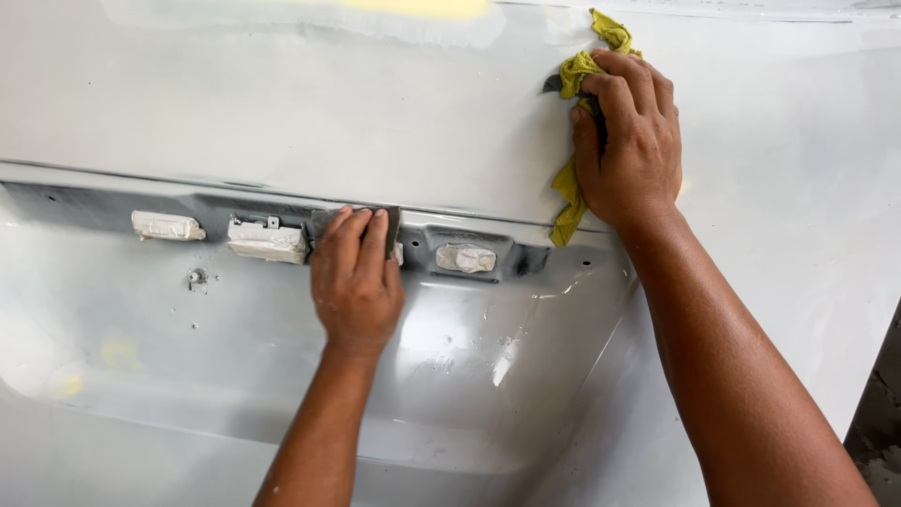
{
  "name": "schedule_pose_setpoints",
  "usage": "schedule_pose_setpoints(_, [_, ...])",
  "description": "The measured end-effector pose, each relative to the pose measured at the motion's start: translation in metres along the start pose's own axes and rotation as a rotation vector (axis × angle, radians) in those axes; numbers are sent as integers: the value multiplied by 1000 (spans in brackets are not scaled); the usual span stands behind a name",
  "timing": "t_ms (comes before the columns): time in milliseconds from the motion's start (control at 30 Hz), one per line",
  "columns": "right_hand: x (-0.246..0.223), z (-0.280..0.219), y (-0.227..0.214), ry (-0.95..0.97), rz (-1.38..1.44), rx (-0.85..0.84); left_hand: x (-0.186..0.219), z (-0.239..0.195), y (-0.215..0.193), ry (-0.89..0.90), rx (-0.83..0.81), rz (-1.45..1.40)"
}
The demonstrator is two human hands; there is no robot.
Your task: The person sands a white car part, likely a trunk lid, using a sanding block and a yellow cloth. They work on the surface around the license plate area, alternating between sanding and wiping the surface.
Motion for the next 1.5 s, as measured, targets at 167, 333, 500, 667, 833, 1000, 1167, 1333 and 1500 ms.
schedule_pose_setpoints(167, [0,-1,-2,1,24,-1,68,13,19,104,7,-117])
schedule_pose_setpoints(333, [3,-2,-2,-14,42,-16,39,4,15,223,-77,-206])
schedule_pose_setpoints(500, [-7,-1,4,65,21,-32,-54,-13,-13,19,-92,59])
schedule_pose_setpoints(667, [-46,4,26,-6,-40,-5,6,-3,17,161,-48,-68])
schedule_pose_setpoints(833, [-86,8,41,-19,3,-59,13,13,-2,257,-156,-283])
schedule_pose_setpoints(1000, [-88,10,42,7,-35,-55,-106,-13,-15,146,-86,25])
schedule_pose_setpoints(1167, [-105,14,62,7,-39,-55,-82,-10,-10,74,8,-19])
schedule_pose_setpoints(1333, [-134,19,65,7,-14,-51,-23,3,1,235,2,-175])
schedule_pose_setpoints(1500, [-135,17,63,13,46,-64,-88,-10,-15,234,-27,14])
Point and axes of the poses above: each hand's wrist, its own z-axis towards the middle knuckle, its own y-axis out of the palm, x = y × z, the point moved 2 cm from there along z, towards the middle knuckle, and after that the axes turned 9 degrees about y, right-handed, at the moved point
